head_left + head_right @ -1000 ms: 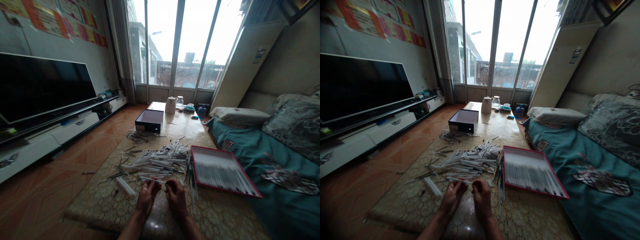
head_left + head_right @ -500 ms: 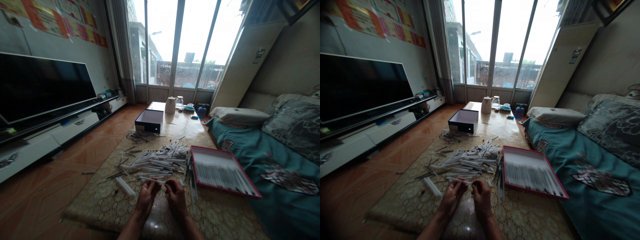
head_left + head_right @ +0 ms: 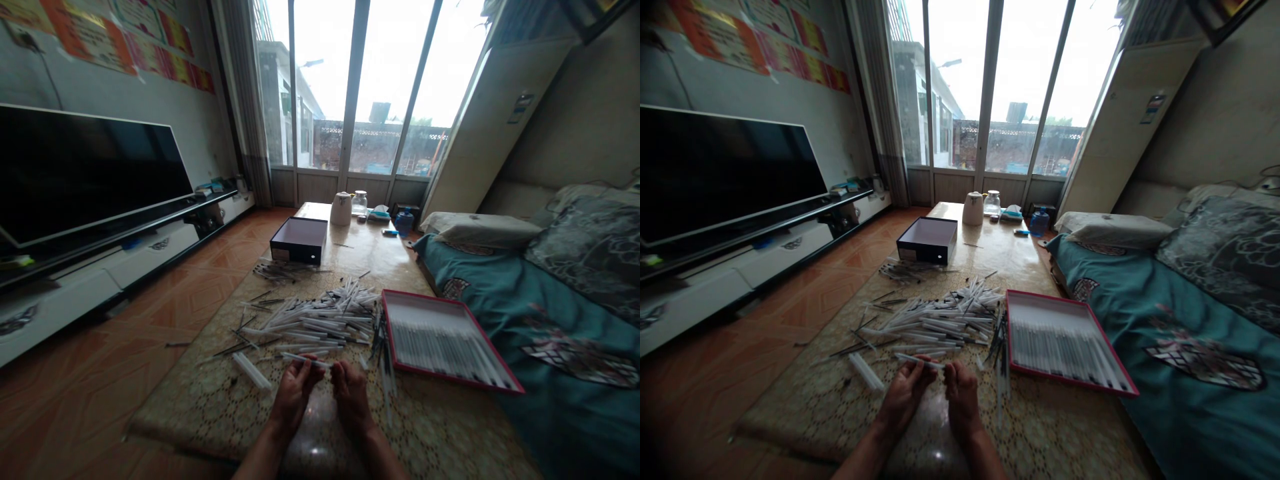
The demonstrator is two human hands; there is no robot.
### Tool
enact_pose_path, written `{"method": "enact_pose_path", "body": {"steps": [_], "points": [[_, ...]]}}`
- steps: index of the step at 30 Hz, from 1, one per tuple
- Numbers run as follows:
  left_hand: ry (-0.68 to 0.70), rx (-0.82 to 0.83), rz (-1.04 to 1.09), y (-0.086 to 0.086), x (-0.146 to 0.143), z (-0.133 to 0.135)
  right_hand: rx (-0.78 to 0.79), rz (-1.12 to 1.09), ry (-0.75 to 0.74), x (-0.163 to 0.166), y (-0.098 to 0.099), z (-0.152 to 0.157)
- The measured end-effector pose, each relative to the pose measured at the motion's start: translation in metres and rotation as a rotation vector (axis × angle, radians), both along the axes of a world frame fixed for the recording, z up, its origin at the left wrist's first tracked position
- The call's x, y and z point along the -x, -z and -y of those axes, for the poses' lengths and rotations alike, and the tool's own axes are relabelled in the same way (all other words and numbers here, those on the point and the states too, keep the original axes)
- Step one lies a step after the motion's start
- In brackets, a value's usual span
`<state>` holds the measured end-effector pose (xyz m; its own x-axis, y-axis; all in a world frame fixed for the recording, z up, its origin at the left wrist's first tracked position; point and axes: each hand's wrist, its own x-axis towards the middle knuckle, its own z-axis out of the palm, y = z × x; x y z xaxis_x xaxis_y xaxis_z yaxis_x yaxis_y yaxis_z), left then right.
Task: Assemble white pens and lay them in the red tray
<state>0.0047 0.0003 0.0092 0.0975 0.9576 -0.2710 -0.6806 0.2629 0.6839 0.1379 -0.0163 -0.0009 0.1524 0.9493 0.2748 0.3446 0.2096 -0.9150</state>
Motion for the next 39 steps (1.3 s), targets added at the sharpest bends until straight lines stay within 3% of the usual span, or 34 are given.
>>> {"method": "enact_pose_path", "body": {"steps": [6, 15, 39], "points": [[-0.016, 0.018, 0.014, -0.0045, -0.0003, 0.0011, -0.003, 0.007, -0.064, 0.0003, -0.0039, 0.0005], [-0.01, 0.018, 0.006, 0.0042, 0.0014, -0.0001, 0.022, 0.062, -0.053, 0.0005, -0.0014, 0.0004], [-0.01, 0.015, -0.007, 0.0003, 0.001, 0.0008, -0.006, 0.084, -0.064, 0.0016, -0.0011, 0.0012]]}}
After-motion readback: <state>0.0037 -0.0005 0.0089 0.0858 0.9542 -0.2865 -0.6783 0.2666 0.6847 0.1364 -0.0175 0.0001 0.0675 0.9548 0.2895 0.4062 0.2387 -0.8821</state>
